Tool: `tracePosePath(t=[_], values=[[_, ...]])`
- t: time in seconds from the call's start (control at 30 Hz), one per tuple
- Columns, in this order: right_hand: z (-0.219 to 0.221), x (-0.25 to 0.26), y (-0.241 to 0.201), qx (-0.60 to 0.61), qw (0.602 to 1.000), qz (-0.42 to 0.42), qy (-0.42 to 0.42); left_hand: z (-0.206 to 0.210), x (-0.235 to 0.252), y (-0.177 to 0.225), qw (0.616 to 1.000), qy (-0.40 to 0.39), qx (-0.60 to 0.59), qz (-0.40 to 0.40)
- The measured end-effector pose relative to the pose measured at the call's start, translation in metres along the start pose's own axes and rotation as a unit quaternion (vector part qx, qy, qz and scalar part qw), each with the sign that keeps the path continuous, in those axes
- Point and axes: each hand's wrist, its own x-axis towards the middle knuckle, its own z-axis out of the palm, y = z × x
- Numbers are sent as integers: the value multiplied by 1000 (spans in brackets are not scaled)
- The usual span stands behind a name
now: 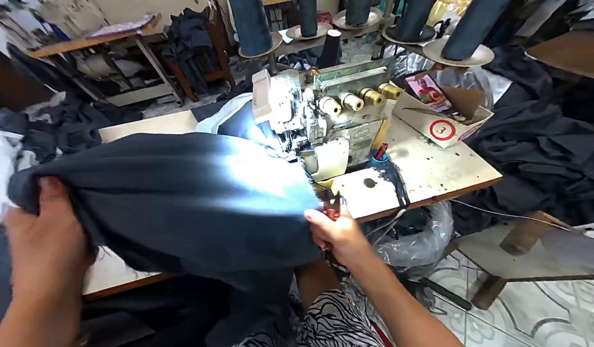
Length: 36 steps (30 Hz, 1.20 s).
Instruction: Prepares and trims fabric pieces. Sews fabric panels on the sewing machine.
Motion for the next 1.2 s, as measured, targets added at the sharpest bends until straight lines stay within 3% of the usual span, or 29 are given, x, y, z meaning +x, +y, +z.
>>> tracePosePath(t=[0.07,0.13,0.27,0.47,0.63,0.87,1.1,1.2], values=[[-12,-6,-6,-8,1000,-8,-8,12,-8,-4,999,-15,24,-21],[-15,-12,4,-50,998,32,-37,20,-20,-11,994,-30,49,-90],[-7,-40,54,-111,988,94,-49,25,-41,-32,976,-48,30,-211],[-36,-88,0,-117,988,-103,-12,20,-65,-2,974,-58,41,-216],[-46,-104,17,-238,963,-102,-78,29,-75,-15,965,-40,-61,-252],[-38,-76,43,-275,946,-167,-39,47,-39,-19,973,-28,-65,-220],[-20,-19,32,-233,970,-66,19,79,24,-22,979,-44,-7,-199],[-9,9,23,-165,985,-12,40,92,53,-18,987,-35,28,-155]])
